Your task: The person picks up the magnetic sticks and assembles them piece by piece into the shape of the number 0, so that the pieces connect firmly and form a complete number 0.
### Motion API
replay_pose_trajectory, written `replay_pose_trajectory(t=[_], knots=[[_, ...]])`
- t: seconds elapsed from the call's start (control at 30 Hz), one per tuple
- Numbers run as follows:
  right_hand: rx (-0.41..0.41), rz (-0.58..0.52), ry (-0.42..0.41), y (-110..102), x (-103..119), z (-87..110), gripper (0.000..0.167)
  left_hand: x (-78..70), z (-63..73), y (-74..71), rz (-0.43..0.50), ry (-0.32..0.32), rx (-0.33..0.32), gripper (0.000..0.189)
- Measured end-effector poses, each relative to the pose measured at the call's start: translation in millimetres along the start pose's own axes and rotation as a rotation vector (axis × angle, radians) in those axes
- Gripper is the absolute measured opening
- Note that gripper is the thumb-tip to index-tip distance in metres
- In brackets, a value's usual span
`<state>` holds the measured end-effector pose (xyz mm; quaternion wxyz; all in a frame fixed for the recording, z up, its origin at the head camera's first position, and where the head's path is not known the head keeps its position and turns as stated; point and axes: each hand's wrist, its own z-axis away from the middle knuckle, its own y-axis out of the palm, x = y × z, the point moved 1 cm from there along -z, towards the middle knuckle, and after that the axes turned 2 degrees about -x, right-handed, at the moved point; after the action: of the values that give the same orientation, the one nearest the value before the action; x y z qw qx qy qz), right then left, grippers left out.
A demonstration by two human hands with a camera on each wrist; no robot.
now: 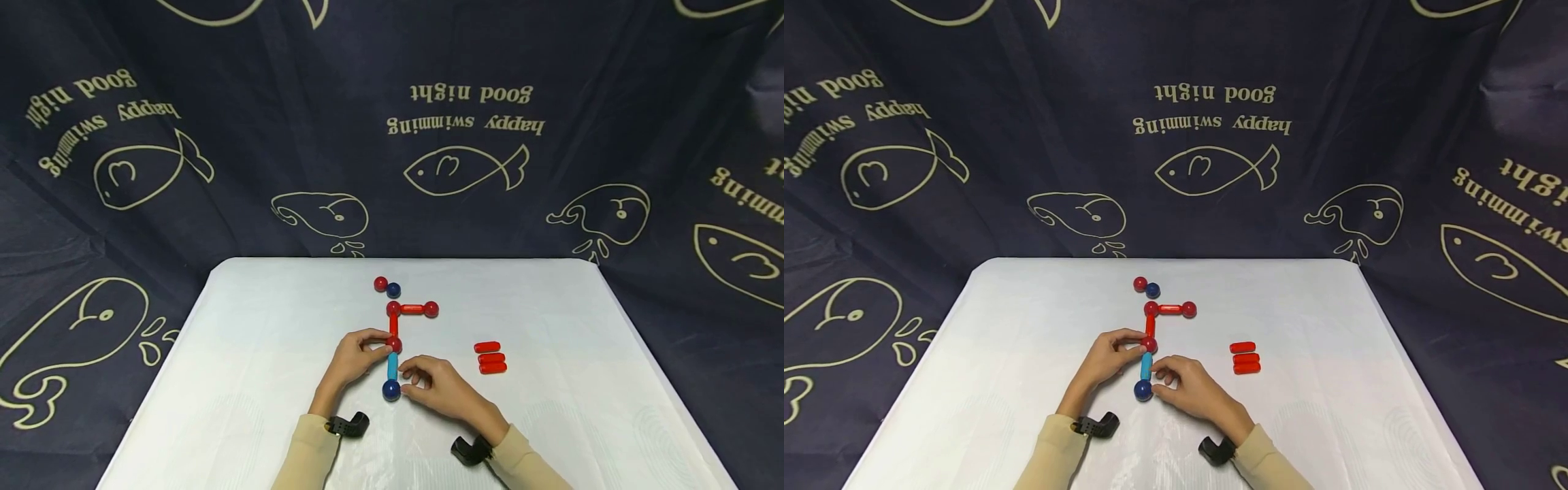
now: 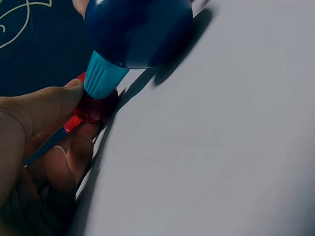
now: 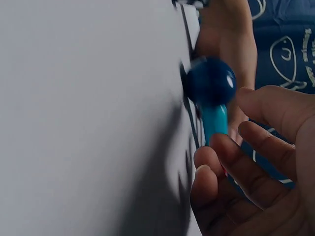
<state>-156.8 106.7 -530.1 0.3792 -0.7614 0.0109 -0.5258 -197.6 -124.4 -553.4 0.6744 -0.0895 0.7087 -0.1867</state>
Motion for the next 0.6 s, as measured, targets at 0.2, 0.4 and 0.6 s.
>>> replay_pose_trajectory(t=[0.2, 0.4, 0.6], knots=[[-0.065, 0.057, 0.027, -24.2, -2.8, 4.1, 0.030, 0.6, -0.2, 0.2, -0.011, -0.004, -0.006, 0.025], [-0.140, 0.092, 0.014, -47.3, -7.1, 10.3, 0.031, 3.1, -0.3, 0.9, -0.014, -0.013, -0.003, 0.026], [-0.217, 0.126, -0.020, -68.4, -14.8, 18.7, 0.032, 4.0, -1.0, 1.0, -0.016, -0.016, -0.001, 0.027]])
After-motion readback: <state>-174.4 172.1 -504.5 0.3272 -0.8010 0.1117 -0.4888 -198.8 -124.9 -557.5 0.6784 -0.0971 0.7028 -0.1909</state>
